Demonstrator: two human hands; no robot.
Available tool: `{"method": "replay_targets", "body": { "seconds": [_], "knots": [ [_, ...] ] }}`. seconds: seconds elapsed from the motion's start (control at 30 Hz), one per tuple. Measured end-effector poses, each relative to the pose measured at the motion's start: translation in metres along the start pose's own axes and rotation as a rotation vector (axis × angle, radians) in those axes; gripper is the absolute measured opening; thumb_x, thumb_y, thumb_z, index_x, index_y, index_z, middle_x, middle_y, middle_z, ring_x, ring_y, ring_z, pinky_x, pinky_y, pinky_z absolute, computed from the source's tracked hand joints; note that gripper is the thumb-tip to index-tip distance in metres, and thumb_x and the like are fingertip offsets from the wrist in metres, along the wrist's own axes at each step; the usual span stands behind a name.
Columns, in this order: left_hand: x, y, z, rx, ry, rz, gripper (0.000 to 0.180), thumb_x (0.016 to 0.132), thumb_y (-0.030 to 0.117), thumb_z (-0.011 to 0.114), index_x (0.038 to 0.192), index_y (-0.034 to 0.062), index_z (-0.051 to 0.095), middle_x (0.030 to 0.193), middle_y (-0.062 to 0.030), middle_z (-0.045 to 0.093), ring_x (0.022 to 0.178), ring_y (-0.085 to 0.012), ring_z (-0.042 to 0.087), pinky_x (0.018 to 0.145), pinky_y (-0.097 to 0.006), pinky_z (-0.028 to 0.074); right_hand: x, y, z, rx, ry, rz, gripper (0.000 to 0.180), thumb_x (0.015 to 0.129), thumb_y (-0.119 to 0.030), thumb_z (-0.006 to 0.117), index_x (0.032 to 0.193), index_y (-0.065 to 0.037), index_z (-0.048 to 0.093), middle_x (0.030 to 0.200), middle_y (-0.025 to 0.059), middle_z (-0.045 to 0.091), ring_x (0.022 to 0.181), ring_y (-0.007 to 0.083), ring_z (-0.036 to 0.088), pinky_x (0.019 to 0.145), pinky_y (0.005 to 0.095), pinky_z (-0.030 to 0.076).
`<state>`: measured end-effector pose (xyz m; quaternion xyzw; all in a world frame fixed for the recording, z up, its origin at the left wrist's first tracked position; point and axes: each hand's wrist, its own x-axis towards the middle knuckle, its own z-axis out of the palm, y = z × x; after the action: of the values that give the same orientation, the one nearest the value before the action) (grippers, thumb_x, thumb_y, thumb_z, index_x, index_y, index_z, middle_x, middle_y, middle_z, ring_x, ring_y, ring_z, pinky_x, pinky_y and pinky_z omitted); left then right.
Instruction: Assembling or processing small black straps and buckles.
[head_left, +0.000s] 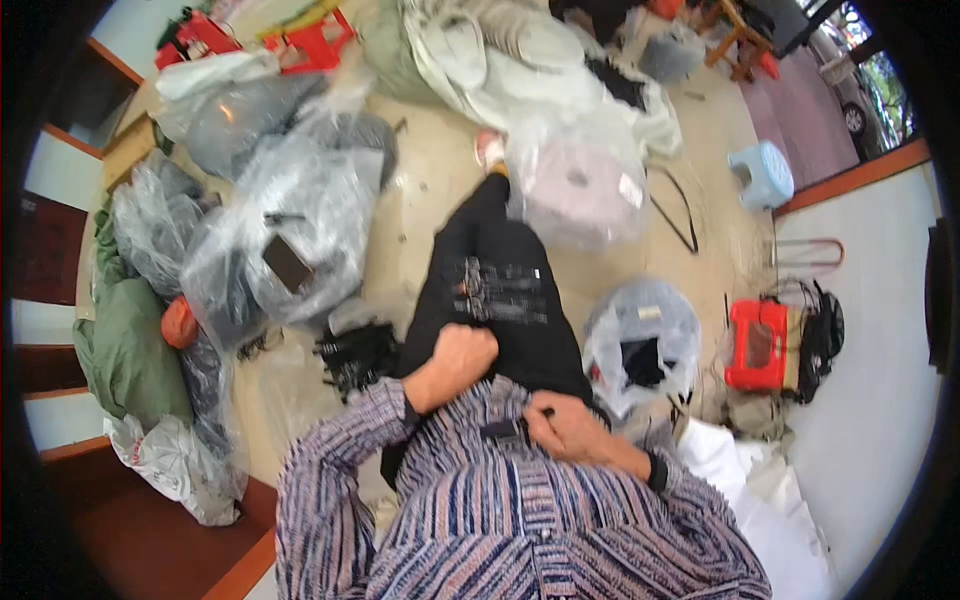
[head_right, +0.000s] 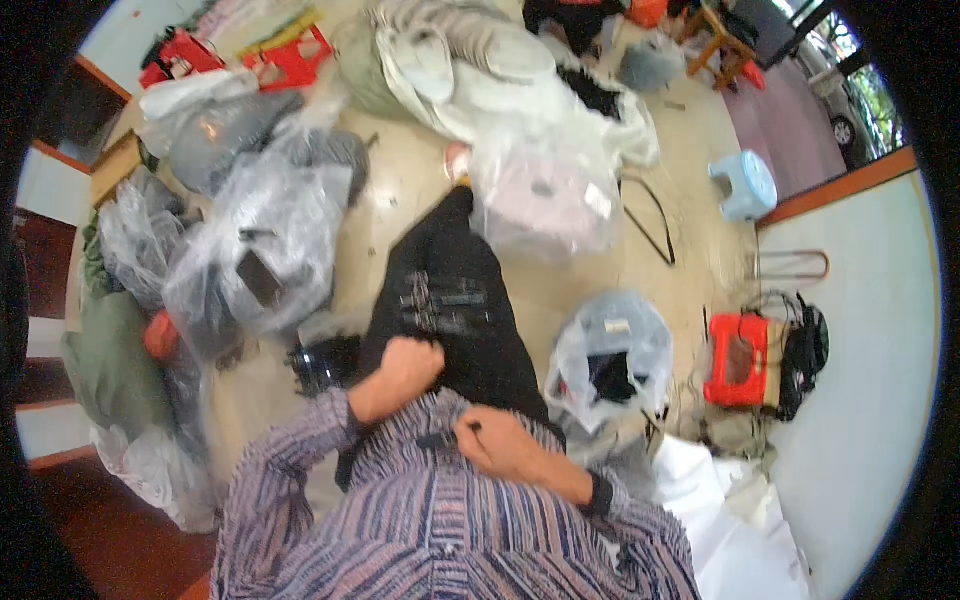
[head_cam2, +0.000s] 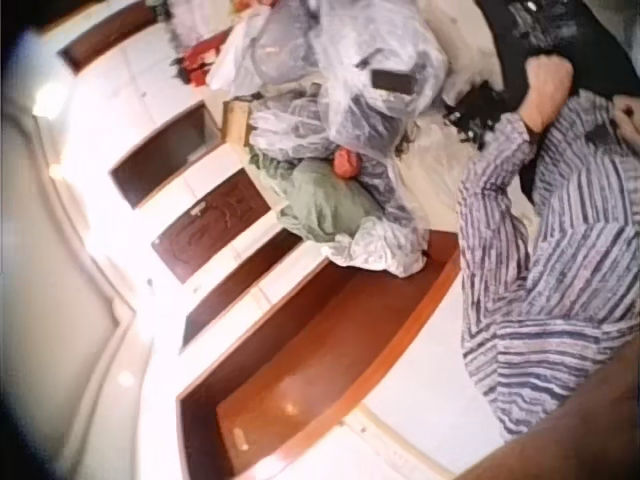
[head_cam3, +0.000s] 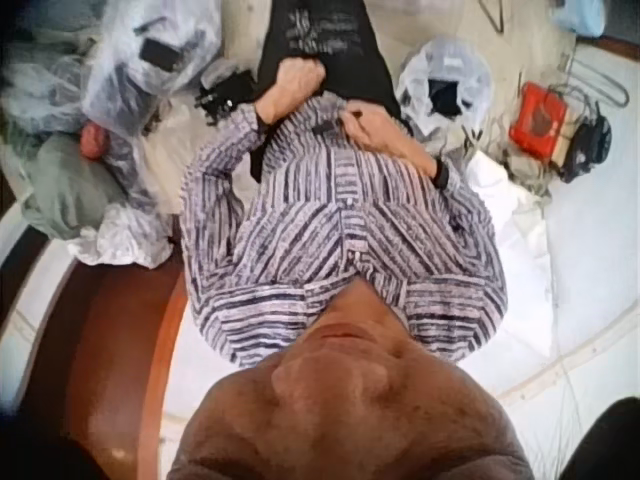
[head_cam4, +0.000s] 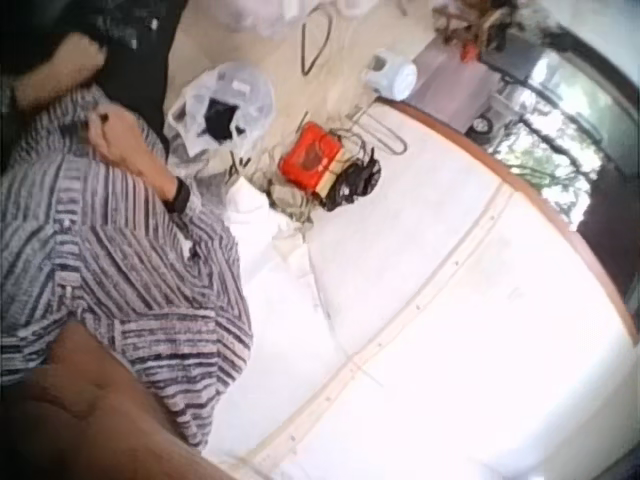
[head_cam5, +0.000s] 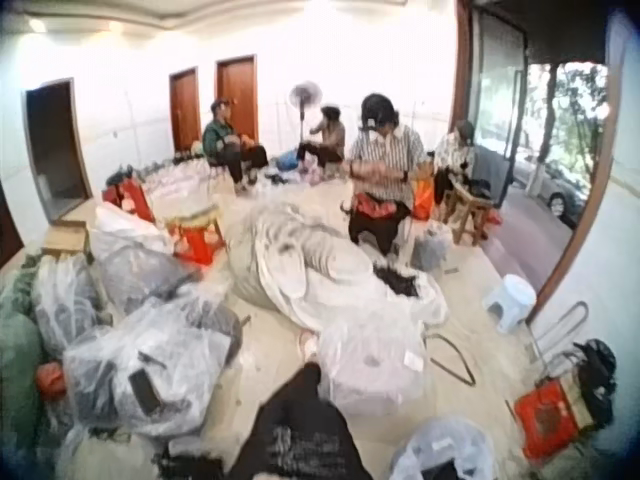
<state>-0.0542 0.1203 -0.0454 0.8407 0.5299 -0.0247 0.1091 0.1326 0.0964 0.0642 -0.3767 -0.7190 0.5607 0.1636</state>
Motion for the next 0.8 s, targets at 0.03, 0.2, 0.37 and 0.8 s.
{"method": "replay_targets", "body": {
  "seconds": [0.03,0.2,0.37,0.8],
  "knots": [
    [0.002,0.0,-0.002,0.005,0.002,0.009,0.009,0.065,0.014,0.055,0.061,0.0081,0.06,0.06,-0.0083,0.061,0.053,-0.0192,0.061,0.046,-0.032,0.047,0.0,0.004,0.0,-0.002,0.002,0.007,0.018,0.08,-0.014,0.05,0.074,0.002,0.052,0.068,0.0178,0.053,0.061,0.0331,0.052,0.056,0.0353,0.043],
    [0.003,0.0,-0.003,-0.072,-0.058,0.011,0.011,0.067,0.013,0.054,0.06,0.0083,0.061,0.06,-0.0107,0.06,0.053,-0.0228,0.061,0.048,-0.035,0.048,-0.004,0.011,0.002,-0.079,-0.047,0.077,0.023,0.082,-0.023,0.048,0.078,-0.002,0.056,0.071,0.018,0.056,0.063,0.0332,0.056,0.057,0.036,0.045],
    [-0.004,-0.003,0.003,-0.159,0.061,-0.039,0.015,0.071,0.013,0.051,0.058,0.0075,0.058,0.057,-0.0136,0.058,0.055,-0.0283,0.06,0.048,-0.037,0.047,-0.004,0.017,0.005,-0.078,-0.084,0.012,0.026,0.085,-0.019,0.046,0.073,0.001,0.056,0.072,0.0098,0.055,0.055,0.0216,0.052,0.054,0.0297,0.043],
    [-0.017,-0.007,-0.013,-0.406,0.17,-0.075,0.018,0.074,0.026,0.055,0.076,0.0113,0.065,0.064,-0.0147,0.06,0.06,-0.0293,0.06,0.054,-0.04,0.047,-0.014,0.018,0.009,-0.123,-0.044,-0.033,0.026,0.087,-0.023,0.045,0.083,0.0,0.056,0.065,0.0118,0.056,0.054,0.0223,0.053,0.054,0.03,0.043]
  ]
}}
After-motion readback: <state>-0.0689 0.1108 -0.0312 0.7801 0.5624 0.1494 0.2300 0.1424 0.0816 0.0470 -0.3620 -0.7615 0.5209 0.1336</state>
